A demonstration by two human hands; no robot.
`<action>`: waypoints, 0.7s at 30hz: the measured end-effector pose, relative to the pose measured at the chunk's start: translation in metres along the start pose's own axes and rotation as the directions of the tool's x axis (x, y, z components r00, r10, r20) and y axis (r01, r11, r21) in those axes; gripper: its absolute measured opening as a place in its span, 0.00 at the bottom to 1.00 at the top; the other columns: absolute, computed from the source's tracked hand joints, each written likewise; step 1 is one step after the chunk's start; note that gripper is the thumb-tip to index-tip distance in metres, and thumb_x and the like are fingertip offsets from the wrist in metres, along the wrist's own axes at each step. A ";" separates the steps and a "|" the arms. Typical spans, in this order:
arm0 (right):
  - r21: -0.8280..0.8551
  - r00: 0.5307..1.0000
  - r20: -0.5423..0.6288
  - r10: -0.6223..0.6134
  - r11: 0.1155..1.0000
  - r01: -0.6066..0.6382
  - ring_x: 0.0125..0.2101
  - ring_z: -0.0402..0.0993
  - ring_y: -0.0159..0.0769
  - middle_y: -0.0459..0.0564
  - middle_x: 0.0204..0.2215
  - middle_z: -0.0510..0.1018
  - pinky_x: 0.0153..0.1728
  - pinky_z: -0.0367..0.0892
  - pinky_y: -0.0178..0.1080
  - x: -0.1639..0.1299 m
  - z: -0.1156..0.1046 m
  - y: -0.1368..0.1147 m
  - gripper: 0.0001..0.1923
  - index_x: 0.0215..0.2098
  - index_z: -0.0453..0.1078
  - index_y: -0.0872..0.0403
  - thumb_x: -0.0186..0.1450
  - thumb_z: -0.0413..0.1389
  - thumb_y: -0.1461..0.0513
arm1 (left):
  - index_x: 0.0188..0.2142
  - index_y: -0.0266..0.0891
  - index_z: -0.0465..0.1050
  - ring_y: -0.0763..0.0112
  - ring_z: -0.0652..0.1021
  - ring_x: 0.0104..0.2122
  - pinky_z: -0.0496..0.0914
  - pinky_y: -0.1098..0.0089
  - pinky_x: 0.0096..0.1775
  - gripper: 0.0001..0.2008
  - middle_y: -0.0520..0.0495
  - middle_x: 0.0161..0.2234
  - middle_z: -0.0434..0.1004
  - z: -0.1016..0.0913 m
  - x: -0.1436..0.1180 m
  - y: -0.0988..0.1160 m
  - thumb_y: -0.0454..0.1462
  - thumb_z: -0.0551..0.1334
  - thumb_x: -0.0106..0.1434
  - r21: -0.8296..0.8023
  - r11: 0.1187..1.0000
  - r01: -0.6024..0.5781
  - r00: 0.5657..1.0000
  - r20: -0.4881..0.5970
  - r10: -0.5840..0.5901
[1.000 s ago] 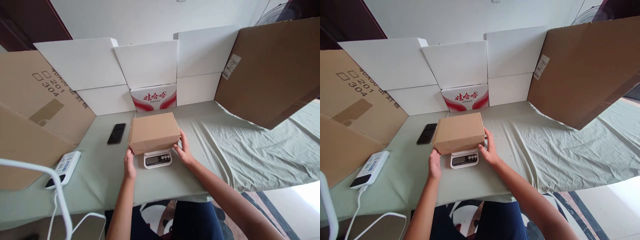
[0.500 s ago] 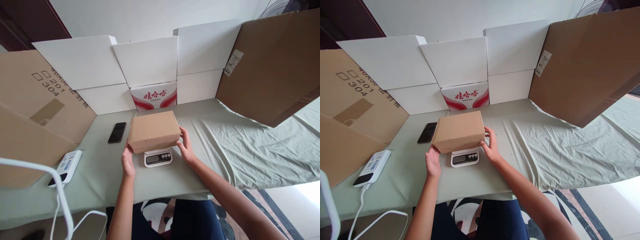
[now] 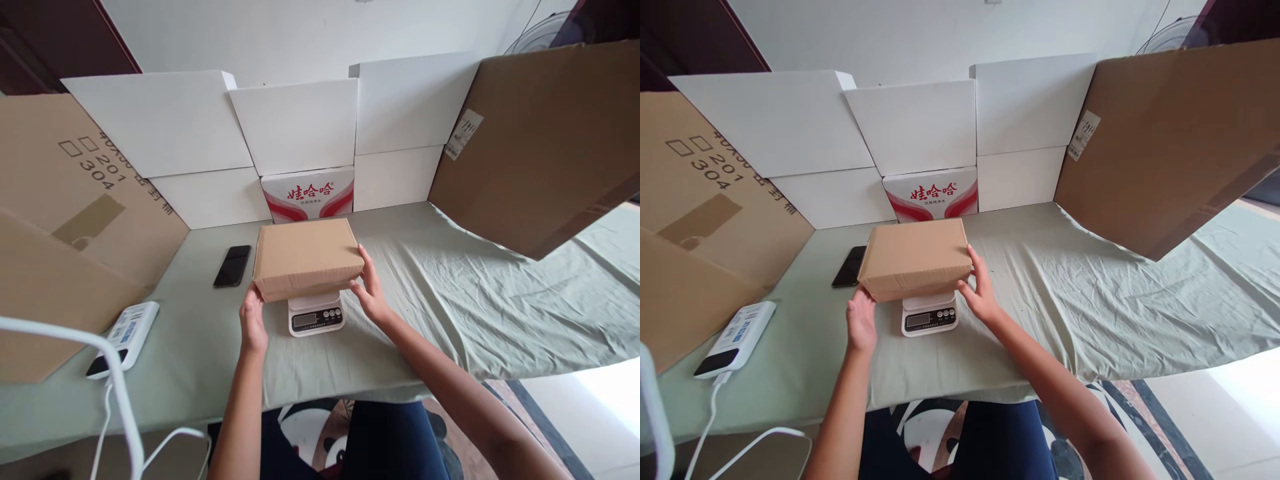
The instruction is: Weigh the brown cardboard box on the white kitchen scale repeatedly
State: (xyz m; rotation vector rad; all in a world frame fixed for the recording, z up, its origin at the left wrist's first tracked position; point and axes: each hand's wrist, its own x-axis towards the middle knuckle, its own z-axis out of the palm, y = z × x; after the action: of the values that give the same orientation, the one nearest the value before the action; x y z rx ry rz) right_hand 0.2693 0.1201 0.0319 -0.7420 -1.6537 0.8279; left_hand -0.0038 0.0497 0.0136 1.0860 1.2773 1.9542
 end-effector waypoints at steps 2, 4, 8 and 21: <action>0.023 1.000 -0.002 -0.003 1.000 0.003 0.72 0.60 0.56 0.51 0.77 0.56 0.65 0.71 0.58 0.024 0.001 -0.001 0.43 0.78 0.47 0.38 0.71 0.54 0.39 | 0.61 0.43 0.77 0.46 0.75 0.65 0.70 0.53 0.62 0.42 0.35 0.61 0.78 0.005 0.029 0.006 0.69 0.57 0.62 -0.043 0.998 -0.053 0.998 0.023 0.055; 0.044 1.000 -0.006 -0.010 0.999 0.010 0.72 0.60 0.55 0.50 0.77 0.55 0.66 0.69 0.58 0.051 0.006 0.007 0.44 0.78 0.46 0.39 0.70 0.54 0.39 | 0.59 0.42 0.77 0.46 0.75 0.64 0.70 0.54 0.61 0.42 0.35 0.61 0.78 0.013 0.062 0.001 0.69 0.59 0.60 -0.087 0.994 -0.062 0.997 0.030 0.064; 0.048 0.997 -0.070 -0.034 0.998 0.037 0.75 0.53 0.55 0.54 0.77 0.55 0.73 0.58 0.59 0.080 0.027 0.041 0.45 0.77 0.50 0.46 0.69 0.55 0.40 | 0.54 0.41 0.78 0.47 0.78 0.61 0.73 0.55 0.57 0.45 0.32 0.57 0.81 0.029 0.099 -0.036 0.72 0.64 0.51 -0.133 0.990 0.049 0.998 -0.025 -0.053; 0.098 0.982 -0.117 0.146 0.986 -0.135 0.79 0.44 0.48 0.49 0.78 0.54 0.77 0.46 0.57 0.080 0.040 0.075 0.46 0.78 0.46 0.47 0.67 0.56 0.49 | 0.55 0.43 0.77 0.50 0.77 0.63 0.73 0.56 0.58 0.42 0.32 0.60 0.79 0.035 0.105 -0.083 0.71 0.59 0.58 -0.115 0.986 0.118 0.993 0.007 -0.118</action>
State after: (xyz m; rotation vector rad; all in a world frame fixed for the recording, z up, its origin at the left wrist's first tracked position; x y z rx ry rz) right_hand 0.2179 0.2211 0.0067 -0.8377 -1.4563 0.9311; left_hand -0.0267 0.1817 -0.0209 0.9328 1.1852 1.9134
